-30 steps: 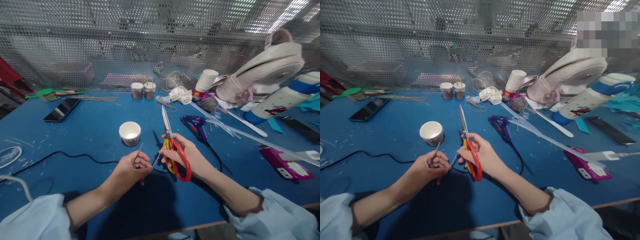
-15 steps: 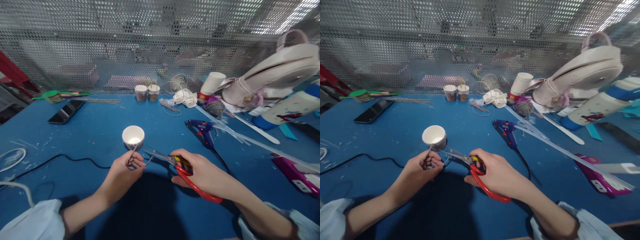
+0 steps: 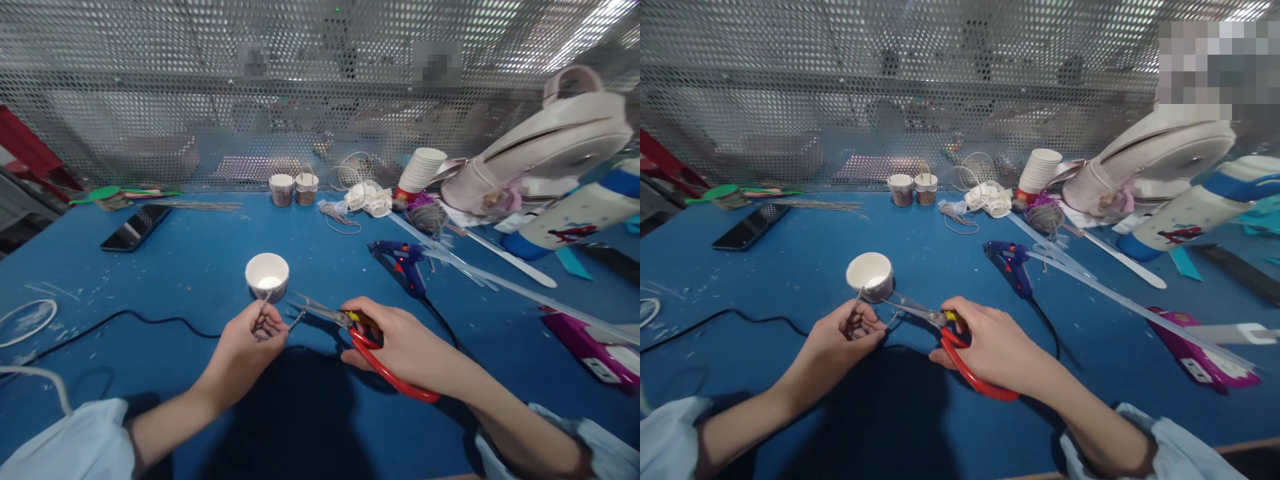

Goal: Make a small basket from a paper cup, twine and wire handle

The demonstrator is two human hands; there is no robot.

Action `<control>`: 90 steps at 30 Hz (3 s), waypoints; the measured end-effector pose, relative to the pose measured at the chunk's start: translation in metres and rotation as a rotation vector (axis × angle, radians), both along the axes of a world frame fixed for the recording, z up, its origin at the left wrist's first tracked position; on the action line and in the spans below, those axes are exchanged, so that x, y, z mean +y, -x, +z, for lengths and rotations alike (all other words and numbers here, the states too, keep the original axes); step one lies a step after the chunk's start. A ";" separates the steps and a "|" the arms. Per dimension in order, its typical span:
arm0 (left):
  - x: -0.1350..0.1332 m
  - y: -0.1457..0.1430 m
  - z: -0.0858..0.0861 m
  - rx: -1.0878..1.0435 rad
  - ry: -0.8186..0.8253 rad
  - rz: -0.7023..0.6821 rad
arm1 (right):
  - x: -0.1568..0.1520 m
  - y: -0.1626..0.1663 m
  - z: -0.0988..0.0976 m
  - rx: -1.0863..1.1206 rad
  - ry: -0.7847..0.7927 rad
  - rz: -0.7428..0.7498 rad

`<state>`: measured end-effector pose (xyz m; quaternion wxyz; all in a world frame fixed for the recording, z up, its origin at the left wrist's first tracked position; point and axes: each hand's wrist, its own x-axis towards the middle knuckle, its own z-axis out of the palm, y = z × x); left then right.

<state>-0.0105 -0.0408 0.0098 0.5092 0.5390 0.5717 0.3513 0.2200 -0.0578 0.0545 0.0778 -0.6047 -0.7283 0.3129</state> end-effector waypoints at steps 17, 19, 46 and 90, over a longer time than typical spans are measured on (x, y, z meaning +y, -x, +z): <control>-0.001 0.000 0.006 0.035 0.017 0.001 | -0.004 -0.002 -0.006 0.079 -0.059 0.028; -0.002 0.001 0.006 0.036 0.018 -0.001 | -0.004 -0.003 -0.007 0.098 -0.062 0.028; -0.004 -0.004 -0.001 -0.236 0.204 -0.059 | 0.000 -0.013 -0.001 0.063 0.030 0.003; -0.013 0.003 -0.001 -0.488 0.392 -0.423 | 0.001 -0.009 0.001 0.125 0.175 0.075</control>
